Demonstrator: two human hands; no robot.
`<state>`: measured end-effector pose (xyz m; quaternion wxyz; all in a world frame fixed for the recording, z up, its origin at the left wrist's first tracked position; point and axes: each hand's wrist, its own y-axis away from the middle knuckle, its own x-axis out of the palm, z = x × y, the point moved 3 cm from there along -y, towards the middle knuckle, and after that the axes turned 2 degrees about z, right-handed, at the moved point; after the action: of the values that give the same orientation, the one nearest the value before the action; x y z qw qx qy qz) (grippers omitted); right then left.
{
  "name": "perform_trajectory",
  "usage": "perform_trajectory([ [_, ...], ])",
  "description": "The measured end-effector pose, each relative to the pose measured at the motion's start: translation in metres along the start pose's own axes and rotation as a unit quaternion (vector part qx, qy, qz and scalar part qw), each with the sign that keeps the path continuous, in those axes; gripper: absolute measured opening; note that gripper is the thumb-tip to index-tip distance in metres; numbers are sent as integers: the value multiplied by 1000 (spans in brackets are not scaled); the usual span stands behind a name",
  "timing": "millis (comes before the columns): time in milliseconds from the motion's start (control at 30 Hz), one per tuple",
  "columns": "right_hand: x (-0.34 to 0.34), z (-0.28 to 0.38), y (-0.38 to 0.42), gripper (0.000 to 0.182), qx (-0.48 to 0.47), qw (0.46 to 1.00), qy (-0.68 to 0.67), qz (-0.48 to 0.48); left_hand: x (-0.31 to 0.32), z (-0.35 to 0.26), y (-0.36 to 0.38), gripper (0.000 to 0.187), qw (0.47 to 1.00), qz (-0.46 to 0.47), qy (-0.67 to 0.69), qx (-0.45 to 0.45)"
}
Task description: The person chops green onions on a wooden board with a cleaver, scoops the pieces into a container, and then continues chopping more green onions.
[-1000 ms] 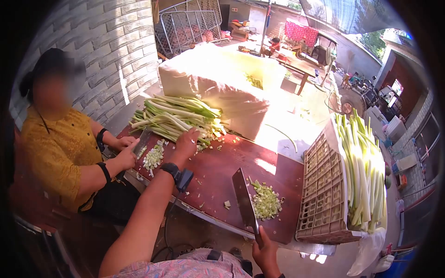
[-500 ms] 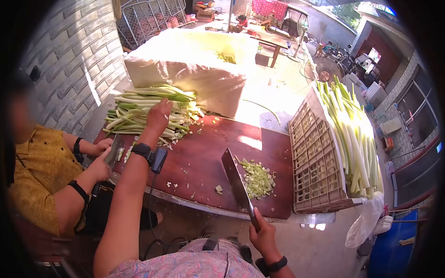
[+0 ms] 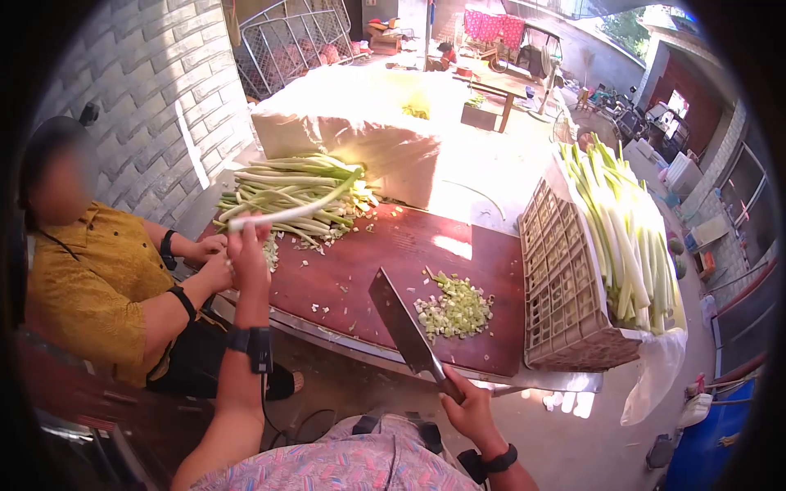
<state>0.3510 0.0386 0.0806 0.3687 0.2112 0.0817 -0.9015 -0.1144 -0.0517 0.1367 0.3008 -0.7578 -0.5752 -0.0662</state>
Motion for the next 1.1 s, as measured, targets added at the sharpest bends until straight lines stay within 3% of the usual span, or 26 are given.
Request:
perform_trajectory([
  [67,-2,-8,0,56,-29,999,-9,22,-29,2,27,28,990,-84,71,-94],
  [133,-9,-13,-1,56,109,992,-49,30,-57,-1,48,31,980,-122,108,-114],
  [300,-24,-29,-12,55,118,984,-124,-57,-82,-21,81,30,974,-103,137,-151],
  [600,-26,-43,-14,57,154,967,-197,-39,-88,15,110,17,955,-133,26,-262],
  [700,-24,-46,-14,57,155,964,-212,-42,-70,-11,102,14,975,-133,93,-151],
  [733,-24,-47,-13,57,154,962,-221,-43,-57,-28,99,14,975,-132,92,-154],
  [800,-24,-47,-12,57,157,962,-218,-43,-20,-87,96,16,999,2,18,39],
  [833,-25,-46,-12,57,155,963,-215,-41,-6,-109,104,16,999,3,18,39],
  [900,-24,-52,-14,59,149,965,-212,-40,32,-154,125,18,966,60,-163,192],
  [933,-24,-54,-15,60,142,967,-210,-39,45,-167,129,18,966,59,-163,193],
  [967,-24,-55,-15,60,141,967,-210,-38,65,-183,137,20,883,141,-304,329],
  [1000,-23,-55,-16,60,140,967,-211,-40,84,-187,147,23,754,216,-428,449],
  [1100,-21,-64,-16,60,140,965,-217,-45,110,-125,167,28,795,325,-375,348],
])
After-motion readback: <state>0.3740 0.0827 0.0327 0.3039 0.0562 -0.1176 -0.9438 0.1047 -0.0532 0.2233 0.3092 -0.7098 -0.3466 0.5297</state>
